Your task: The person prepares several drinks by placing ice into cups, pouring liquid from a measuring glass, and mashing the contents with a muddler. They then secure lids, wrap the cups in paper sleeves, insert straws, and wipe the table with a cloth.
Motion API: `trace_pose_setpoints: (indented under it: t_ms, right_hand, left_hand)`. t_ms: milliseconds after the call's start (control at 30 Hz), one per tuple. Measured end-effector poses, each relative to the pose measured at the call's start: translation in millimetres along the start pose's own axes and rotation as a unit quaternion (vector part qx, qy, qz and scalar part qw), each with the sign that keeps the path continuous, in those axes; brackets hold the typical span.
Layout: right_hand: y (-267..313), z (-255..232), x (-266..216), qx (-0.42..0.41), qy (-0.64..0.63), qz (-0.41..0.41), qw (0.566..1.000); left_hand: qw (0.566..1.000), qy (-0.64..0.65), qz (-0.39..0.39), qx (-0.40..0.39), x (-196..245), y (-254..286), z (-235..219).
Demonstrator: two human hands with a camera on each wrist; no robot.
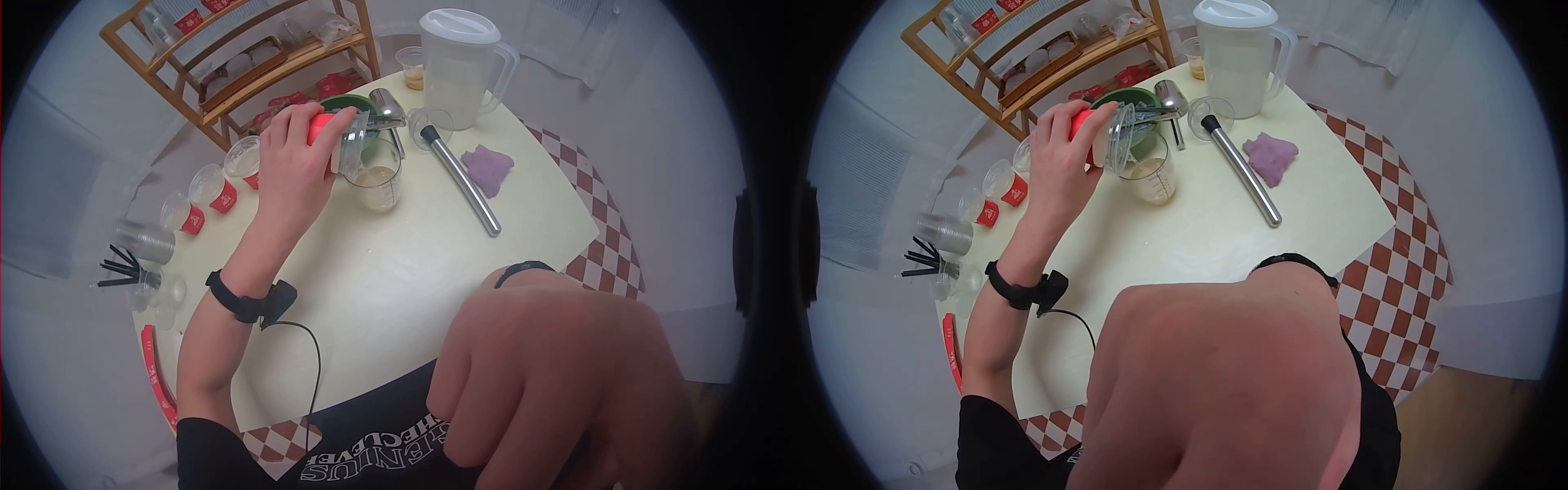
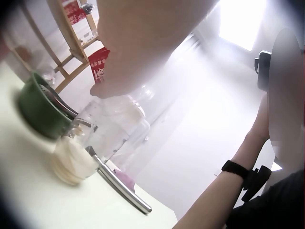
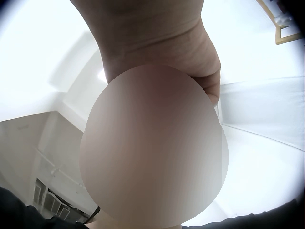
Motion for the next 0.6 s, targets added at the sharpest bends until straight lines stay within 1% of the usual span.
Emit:
trace_pose_setpoints:
  t_ms: [100,133,200,300,333,367,400,433,467,500,533,600]
  right_hand:
    - [-24,-11,19,0.000,0.009,0.011,1.000]
    - [-26,-10,20,0.000,0.010,0.014,1.000]
    - [-29,-12,20,-0.004,0.014,0.020,1.000]
    - [-13,-7,2,-0.003,0.020,0.032,0.999]
    - [-17,-3,7,-0.002,0.022,0.035,0.999]
    - [-3,-1,-9,-0.002,0.024,0.039,0.999]
    - [-4,2,-7,-0.003,0.026,0.043,0.999]
    - [1,-4,-20,-0.004,0.028,0.046,0.999]
    - [2,-17,-19,-0.003,0.029,0.050,0.998]
    - [-1,-18,-17,-0.007,0.035,0.054,0.998]
    - [-1,-34,-24,-0.007,0.039,0.058,0.998]
    - [-4,-37,-22,-0.007,0.039,0.062,0.997]
  left_hand:
    - [1.000,-0.002,0.009,0.007,3,-3,-1]
    - [1.000,-0.003,0.008,0.006,3,-3,-1]
    - [0.999,-0.026,0.033,0.006,6,-5,0]
    - [0.998,-0.030,0.043,0.015,8,-9,-3]
    - [0.999,-0.029,0.043,0.014,8,-8,-2]
    - [0.998,-0.034,0.057,0.007,10,-8,0]
    - [0.997,-0.039,0.071,0.001,12,-8,2]
    - [0.997,-0.040,0.070,0.001,14,-9,1]
    - [0.998,-0.033,0.053,0.007,13,-10,-4]
    - [0.999,-0.028,0.036,0.020,12,-14,-6]
    - [0.999,-0.027,0.037,0.021,11,-14,-4]
    - [0.996,-0.039,0.074,-0.008,13,-9,5]
Point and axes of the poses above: each hand's wrist, its own y-axis away from the middle knuckle, its own z-axis out of the palm, x = y × z, the point moved 6 cm from there along -y, towards the middle knuckle, and after that the axes turned 3 degrees about y, right-handed, at the moved point
